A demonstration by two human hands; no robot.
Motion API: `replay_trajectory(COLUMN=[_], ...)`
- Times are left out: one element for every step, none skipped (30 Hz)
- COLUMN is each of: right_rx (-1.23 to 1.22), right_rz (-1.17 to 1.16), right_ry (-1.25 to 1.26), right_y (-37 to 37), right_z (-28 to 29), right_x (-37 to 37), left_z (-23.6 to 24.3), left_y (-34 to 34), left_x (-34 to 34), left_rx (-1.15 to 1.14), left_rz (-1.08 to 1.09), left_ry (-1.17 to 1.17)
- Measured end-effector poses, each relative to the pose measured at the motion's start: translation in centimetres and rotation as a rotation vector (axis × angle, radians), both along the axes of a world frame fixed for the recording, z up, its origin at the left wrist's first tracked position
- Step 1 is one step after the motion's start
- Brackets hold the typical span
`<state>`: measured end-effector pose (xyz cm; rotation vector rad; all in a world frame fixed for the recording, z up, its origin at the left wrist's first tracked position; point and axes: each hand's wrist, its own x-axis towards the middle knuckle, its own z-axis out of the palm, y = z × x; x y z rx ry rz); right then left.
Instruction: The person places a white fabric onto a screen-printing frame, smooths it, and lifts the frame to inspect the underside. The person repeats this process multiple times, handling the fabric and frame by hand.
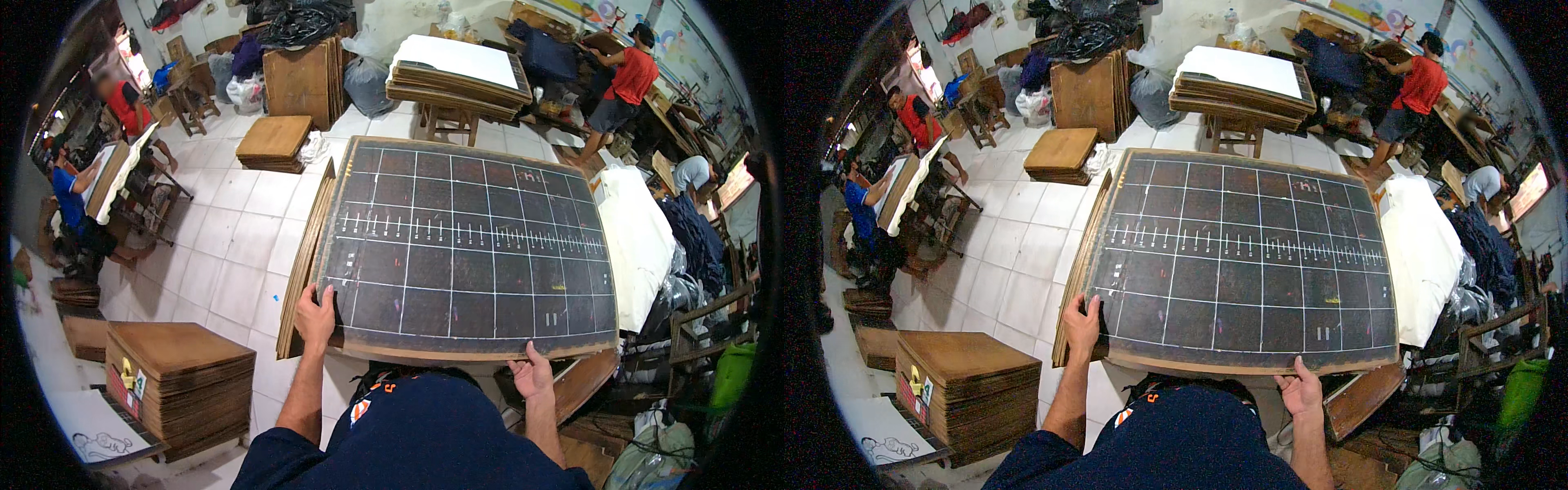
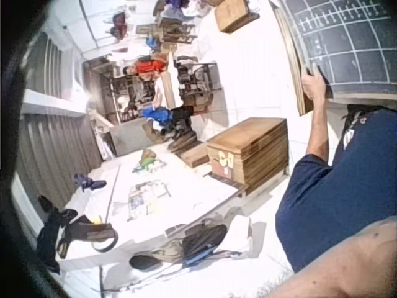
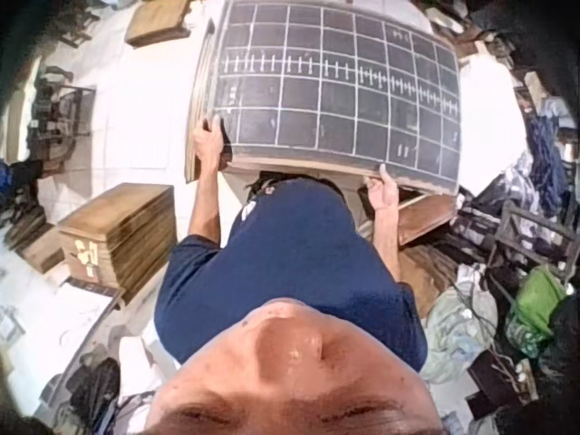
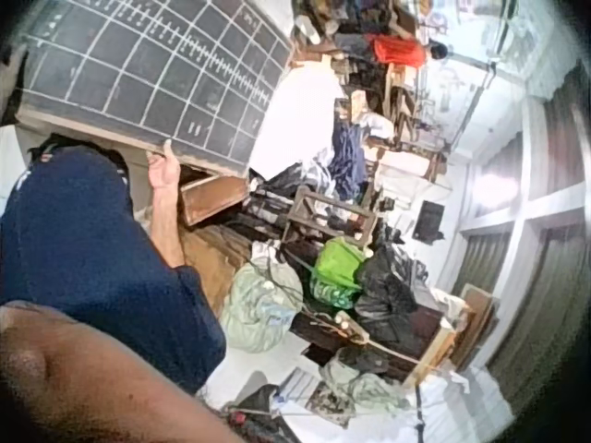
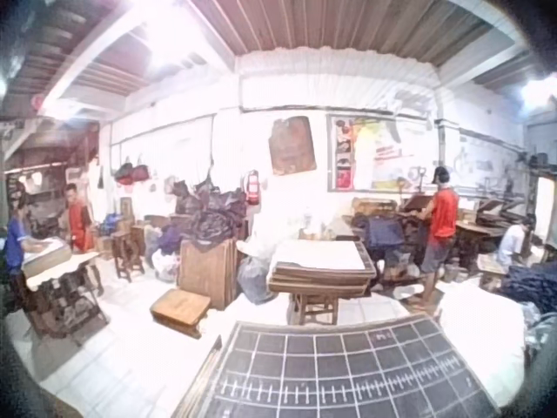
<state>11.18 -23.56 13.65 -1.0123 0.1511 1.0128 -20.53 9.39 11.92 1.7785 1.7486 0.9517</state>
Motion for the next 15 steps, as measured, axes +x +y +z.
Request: replay_trajectory(right_rx=[-0.043,-0.082,-0.170,-0.164,-0.145,-0.170,-0.195,-0.245,-0.215,-0.236,-0.314,-0.263,-0.273,-0.305,-0.369], right_rz=[-0.005,-0.012,-0.056,-0.009,0.038,0.068,0.100,0.088,0.125,0.143,0.131,0.194,0.236,0.268,0.356], right_ry=[0.034,0.064,0.088,0.105,0.152,0.174,0.197,0.206,0.200,0.207,0.212,0.209,0.200,0.187,0.183], right_y=[0.0,0.2,0.4,0.3,1.0,0.6,0.9,0.7,0.7,0.9,0.7,1.1,0.9,1.1,1.0], right_z=[-0.3,-0.8,-1.3,-1.4,-2.2,-2.0,-2.4,-2.2,-2.3,-2.3,-1.9,-2.1,-1.7,-1.7,-1.4], right_x=[0.4,0.6,0.7,1.0,0.9,1.0,1.0,0.9,1.0,0.9,1.1,1.0,1.3,1.3,1.6], left_z=[-0.2,-0.4,-0.7,-0.4,-0.8,-0.2,-0.2,0.2,0.4,0.7,1.1,0.9,1.1,0.8,0.6], left_y=[-0.1,-0.2,-0.2,-0.1,1.1,0.8,1.2,1.2,1.2,1.5,1.3,1.9,1.7,2.0,2.1], left_x=[0.3,0.5,0.7,0.9,1.0,1.1,1.2,1.1,1.0,1.0,1.0,0.9,1.0,0.9,0.9], left_rx=[0.096,0.196,0.251,0.338,0.372,0.408,0.260,0.107,-0.017,-0.054,-0.065,-0.016,-0.052,-0.026,-0.009], left_rz=[0.032,0.046,0.074,0.031,-0.004,-0.023,-0.027,-0.030,-0.024,-0.026,-0.024,-0.036,-0.029,-0.031,-0.028], left_ry=[0.149,0.297,0.457,0.377,0.317,0.246,0.166,0.087,0.039,0.003,-0.002,-0.010,0.006,0.014,0.037])
